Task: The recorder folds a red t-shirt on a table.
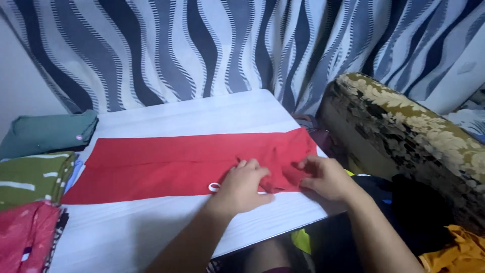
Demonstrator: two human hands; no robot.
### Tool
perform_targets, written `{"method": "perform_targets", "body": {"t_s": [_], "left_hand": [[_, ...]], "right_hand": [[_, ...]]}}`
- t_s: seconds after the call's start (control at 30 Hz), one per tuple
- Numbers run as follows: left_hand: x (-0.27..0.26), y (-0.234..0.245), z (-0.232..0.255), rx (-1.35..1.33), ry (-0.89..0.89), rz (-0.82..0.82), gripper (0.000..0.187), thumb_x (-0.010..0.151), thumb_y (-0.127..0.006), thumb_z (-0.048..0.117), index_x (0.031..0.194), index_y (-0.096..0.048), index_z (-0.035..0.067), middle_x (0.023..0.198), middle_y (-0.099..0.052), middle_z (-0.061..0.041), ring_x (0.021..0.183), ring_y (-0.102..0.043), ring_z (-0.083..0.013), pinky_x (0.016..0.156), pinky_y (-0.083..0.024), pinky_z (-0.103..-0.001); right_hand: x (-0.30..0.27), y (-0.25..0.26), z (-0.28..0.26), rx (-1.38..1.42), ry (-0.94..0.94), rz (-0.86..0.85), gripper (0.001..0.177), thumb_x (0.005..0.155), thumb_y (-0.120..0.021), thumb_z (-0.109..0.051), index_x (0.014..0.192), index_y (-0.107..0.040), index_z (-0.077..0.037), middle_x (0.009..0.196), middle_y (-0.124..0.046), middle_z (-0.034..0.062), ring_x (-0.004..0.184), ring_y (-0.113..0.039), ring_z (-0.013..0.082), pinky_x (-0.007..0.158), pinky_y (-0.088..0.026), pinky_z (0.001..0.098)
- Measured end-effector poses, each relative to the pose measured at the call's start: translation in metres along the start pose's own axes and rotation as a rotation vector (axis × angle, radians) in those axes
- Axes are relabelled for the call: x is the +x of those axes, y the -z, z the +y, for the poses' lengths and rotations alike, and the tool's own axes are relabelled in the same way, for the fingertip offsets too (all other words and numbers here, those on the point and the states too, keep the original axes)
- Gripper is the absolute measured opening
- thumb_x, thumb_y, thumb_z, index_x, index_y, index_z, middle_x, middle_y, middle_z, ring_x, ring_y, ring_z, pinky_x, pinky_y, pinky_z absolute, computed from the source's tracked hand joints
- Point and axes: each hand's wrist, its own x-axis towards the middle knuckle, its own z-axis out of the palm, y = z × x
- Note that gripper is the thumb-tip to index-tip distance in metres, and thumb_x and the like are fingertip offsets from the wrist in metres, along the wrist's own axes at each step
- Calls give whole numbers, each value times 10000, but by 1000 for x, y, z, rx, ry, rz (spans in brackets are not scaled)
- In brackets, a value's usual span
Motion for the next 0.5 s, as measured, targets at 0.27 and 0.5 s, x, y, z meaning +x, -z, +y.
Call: {"method": "perform_targets", "body": {"t_s": [0.27, 0.5], "left_hand": [[24, 11, -29, -85, 269, 103, 144, 879, -705, 202, 921, -760, 76, 931, -669, -121, 882, -667, -314, 782, -533, -436], [8, 35, -23, -104, 144, 213, 102, 870, -722, 138, 884, -727, 37, 946, -686, -122, 894, -680, -287, 774, -540, -395]], "right_hand": [[12, 31, 1, -69, -87, 64, 225, 798, -770, -68, 1023, -774, -49, 915, -796, 73, 842, -710, 136, 781, -574, 301], [-5, 41, -23, 173, 151, 88, 122, 789, -735, -4, 906, -761, -24, 911, -703, 57, 871, -691, 138, 788, -553, 299]]}}
